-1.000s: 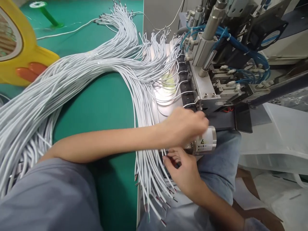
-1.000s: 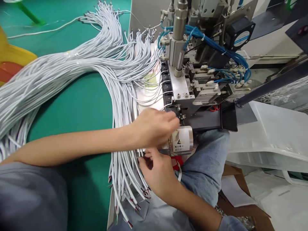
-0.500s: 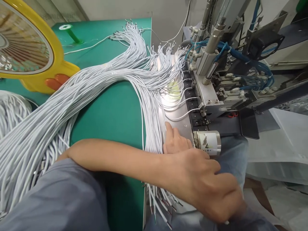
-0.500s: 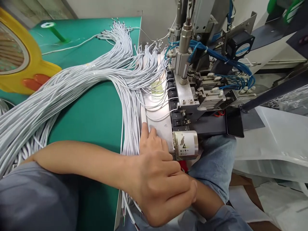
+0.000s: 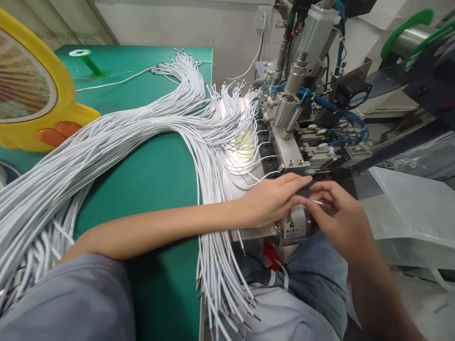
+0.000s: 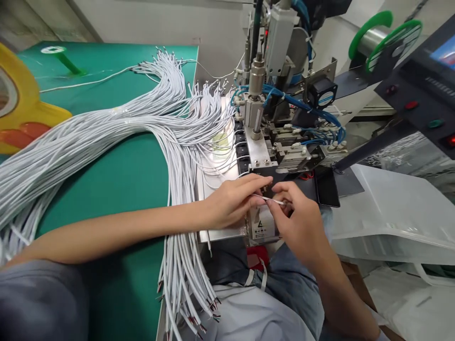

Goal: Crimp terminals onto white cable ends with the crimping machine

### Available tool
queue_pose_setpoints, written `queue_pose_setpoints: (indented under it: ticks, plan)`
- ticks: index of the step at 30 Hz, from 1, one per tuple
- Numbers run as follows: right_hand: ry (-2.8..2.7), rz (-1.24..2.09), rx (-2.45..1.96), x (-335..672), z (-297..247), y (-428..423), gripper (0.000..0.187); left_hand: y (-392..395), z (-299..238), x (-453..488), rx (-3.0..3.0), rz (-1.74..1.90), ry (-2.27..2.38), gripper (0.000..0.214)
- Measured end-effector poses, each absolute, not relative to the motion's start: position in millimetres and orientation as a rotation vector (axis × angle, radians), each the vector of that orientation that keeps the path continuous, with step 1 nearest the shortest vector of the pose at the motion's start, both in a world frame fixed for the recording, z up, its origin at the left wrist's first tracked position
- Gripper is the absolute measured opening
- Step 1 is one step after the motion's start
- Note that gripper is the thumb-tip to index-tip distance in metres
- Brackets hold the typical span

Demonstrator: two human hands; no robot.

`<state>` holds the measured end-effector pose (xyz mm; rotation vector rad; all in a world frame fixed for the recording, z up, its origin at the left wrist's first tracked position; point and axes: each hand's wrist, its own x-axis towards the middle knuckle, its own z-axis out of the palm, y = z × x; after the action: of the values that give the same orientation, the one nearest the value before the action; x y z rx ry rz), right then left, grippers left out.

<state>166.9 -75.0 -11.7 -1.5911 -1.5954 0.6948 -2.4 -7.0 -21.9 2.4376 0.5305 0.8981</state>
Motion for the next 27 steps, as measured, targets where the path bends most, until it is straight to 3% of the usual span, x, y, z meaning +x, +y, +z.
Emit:
queue_pose_setpoints:
  ticks: [7,16,22,27]
  plan:
    - [-1.293,0.581,-1.286,157,-30,-70,0.012,3,-36,-1,2.34,1.021,0.412,0.022]
    - [-1.225,0.85,-1.274,155,-29,-63,0.013,2,-37,0,2.314,1.014,0.429,0.022]
    - [-1.347,0.64,-1.354,157,-29,-65,0.012,3,-39,1,2.351,1.089,0.46,0.019]
    - [-1.458,0.675,-1.41,167,-22,-63,0.015,4,-41,0,2.449,1.142,0.509,0.018]
